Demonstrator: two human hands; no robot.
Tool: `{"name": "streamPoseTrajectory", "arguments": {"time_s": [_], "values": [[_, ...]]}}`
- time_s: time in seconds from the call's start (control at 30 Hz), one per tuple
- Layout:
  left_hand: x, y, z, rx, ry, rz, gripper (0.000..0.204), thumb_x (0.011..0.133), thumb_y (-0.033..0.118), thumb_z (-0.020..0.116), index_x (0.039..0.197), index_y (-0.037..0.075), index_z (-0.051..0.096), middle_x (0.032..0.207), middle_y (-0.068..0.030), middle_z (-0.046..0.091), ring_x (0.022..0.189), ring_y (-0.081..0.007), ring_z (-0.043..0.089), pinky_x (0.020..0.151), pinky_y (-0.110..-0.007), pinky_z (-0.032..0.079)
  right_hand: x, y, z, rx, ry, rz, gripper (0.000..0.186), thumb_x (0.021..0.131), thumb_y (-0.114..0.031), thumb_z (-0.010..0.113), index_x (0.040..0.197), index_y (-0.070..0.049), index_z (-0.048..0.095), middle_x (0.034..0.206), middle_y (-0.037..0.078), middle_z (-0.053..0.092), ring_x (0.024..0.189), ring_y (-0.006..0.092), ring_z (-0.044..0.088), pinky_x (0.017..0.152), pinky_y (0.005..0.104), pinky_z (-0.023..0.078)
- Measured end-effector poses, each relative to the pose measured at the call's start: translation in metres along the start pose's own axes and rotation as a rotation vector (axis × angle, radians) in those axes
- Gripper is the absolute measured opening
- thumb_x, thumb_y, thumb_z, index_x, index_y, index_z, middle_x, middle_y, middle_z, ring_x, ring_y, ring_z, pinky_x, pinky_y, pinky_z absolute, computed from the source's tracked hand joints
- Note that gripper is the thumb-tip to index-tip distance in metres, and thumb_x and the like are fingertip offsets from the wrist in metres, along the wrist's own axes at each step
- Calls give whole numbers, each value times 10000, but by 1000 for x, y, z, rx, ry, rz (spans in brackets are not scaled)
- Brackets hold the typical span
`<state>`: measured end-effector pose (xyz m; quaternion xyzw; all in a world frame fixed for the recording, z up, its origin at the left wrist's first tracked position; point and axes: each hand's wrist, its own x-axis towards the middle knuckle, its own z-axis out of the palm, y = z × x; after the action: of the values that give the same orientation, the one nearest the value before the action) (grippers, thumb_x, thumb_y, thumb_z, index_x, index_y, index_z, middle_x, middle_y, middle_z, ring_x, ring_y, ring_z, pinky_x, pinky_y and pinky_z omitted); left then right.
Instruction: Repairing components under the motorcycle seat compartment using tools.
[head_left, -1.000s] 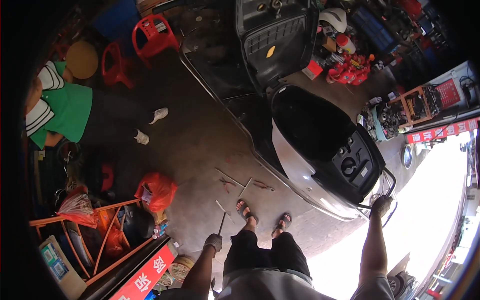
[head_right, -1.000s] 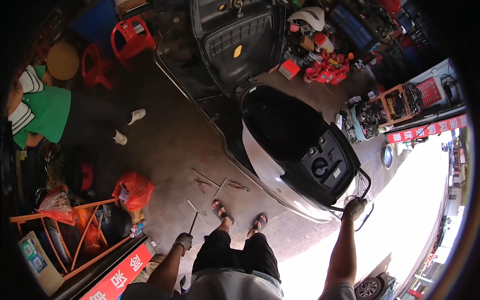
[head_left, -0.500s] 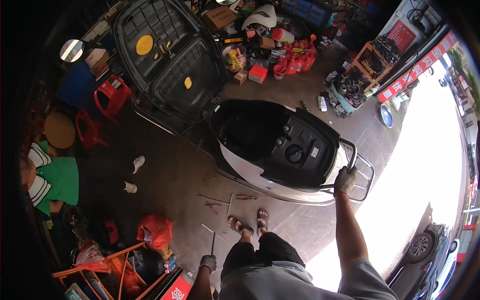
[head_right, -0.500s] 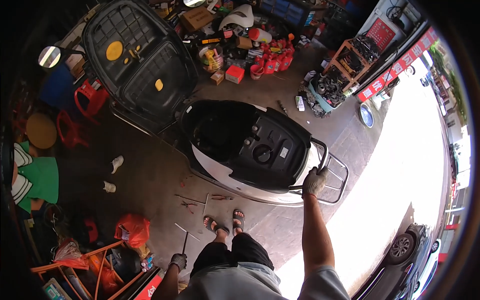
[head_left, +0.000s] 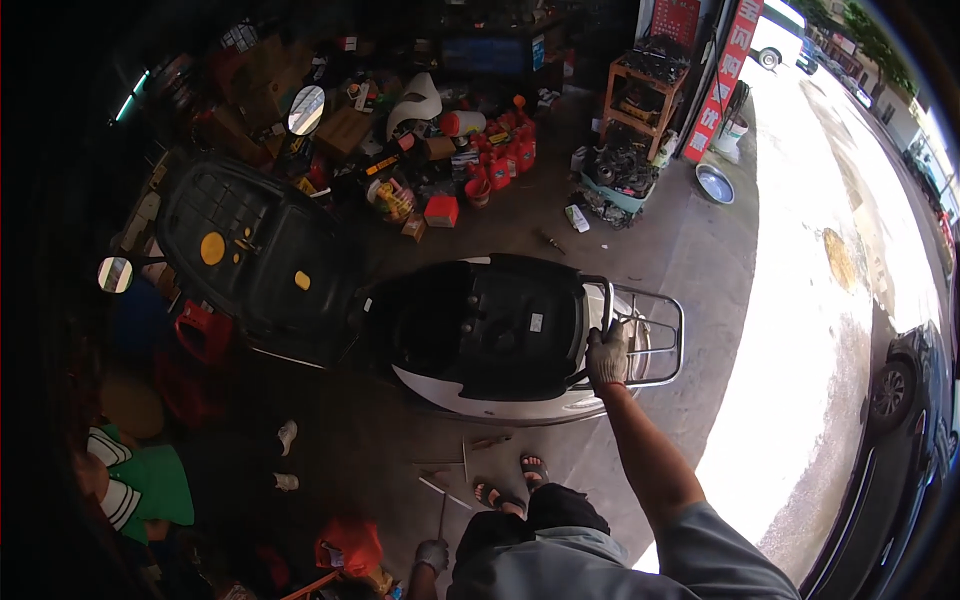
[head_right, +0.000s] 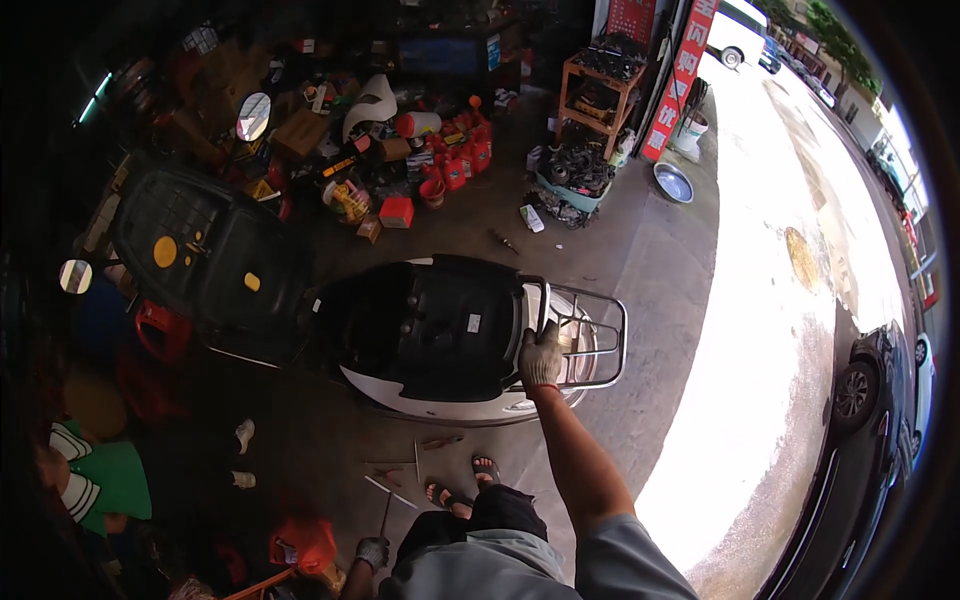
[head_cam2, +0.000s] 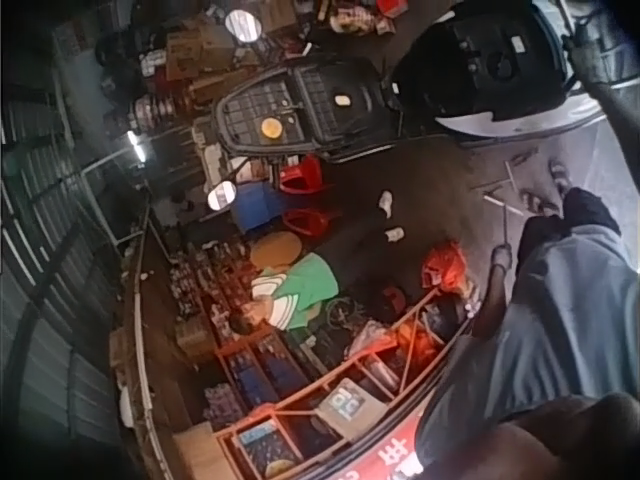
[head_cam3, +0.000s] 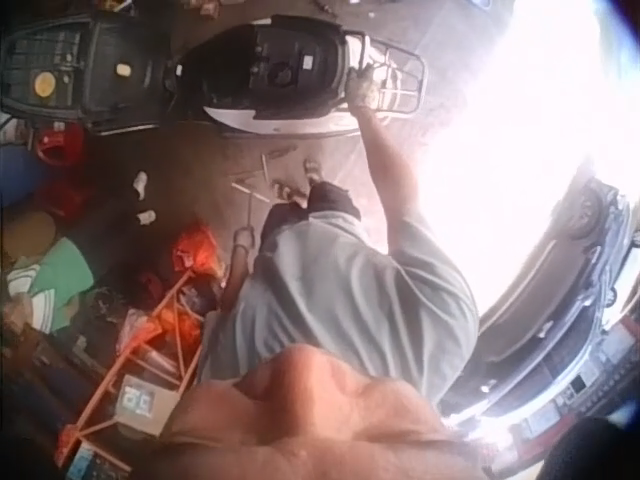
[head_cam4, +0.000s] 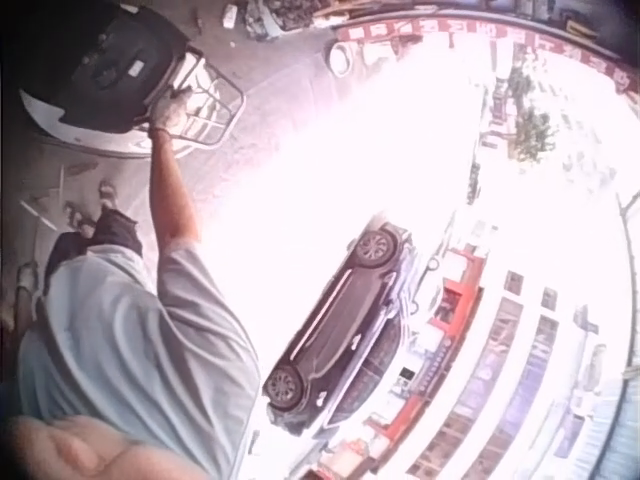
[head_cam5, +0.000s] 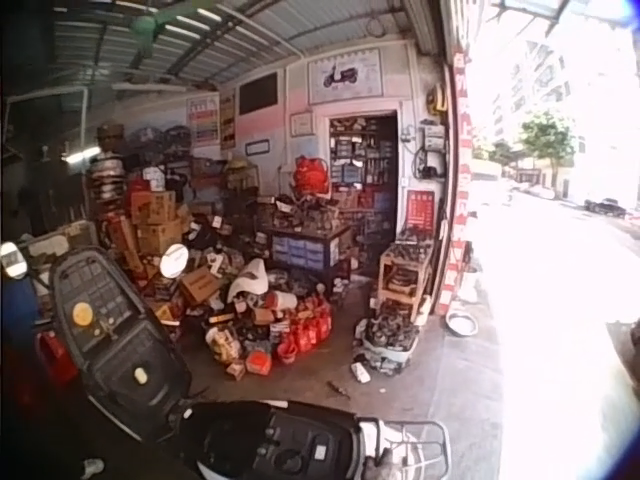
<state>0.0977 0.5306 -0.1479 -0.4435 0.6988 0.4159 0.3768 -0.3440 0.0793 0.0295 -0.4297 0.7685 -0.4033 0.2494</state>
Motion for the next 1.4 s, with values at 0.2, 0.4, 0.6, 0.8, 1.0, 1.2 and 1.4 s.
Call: {"name": "streamPoseTrajectory", "arguments": {"time_s": [0.2,0.4,0.6,0.8,1.0,1.2,1.4], "values": [[17,6,-17,397,142,36,327,854,249,483,1128,99,578,906,-113,663,843,-251,646,664,-387,524,-33,13,-36,-192,-89,-47,287,881,-236,574,1090,-52,503,947,247,641,869,441,622,755,536,468],[45,-29,7,-489,-66,-336,227,844,251,566,1020,137,653,1002,-95,681,887,-261,668,733,-378,548,-137,86,-81,-119,-119,29,306,863,-217,548,1109,-57,633,1067,178,656,1015,365,618,886,438,474],[41,-23,31,-70,517,-14,237,912,270,523,1028,127,672,828,-103,675,726,-242,659,663,-390,545,-253,157,-103,-322,-512,309,381,831,-301,572,1131,-78,644,1143,203,643,1118,378,584,940,435,465],[-22,65,-108,-1169,195,-131,376,853,421,665,909,51,693,762,-42,657,629,-122,592,564,-316,482,-278,151,-112,-370,-471,381,434,829,-365,582,1135,-66,654,1138,199,652,1122,355,590,946,412,456],[4,95,-117,-1425,145,398,271,887,293,657,985,42,682,847,-31,611,711,-117,582,664,-287,487,-278,107,-110,-307,-621,390,534,843,-481,531,1164,-66,632,1070,188,674,1068,331,621,895,407,463],[-20,162,-178,-900,52,541,505,865,516,642,1013,38,706,745,-13,633,674,-102,549,632,-278,468,-284,162,-178,170,-542,759,306,866,-330,581,867,-27,623,608,14,493,434,127,419,389,283,329],[29,184,-204,-773,174,477,416,937,361,532,1163,22,617,944,-91,648,785,-172,577,738,-315,479,-309,242,-249,405,-205,955,245,831,-277,558,801,-37,592,545,10,397,395,144,354,370,320,319]]}}
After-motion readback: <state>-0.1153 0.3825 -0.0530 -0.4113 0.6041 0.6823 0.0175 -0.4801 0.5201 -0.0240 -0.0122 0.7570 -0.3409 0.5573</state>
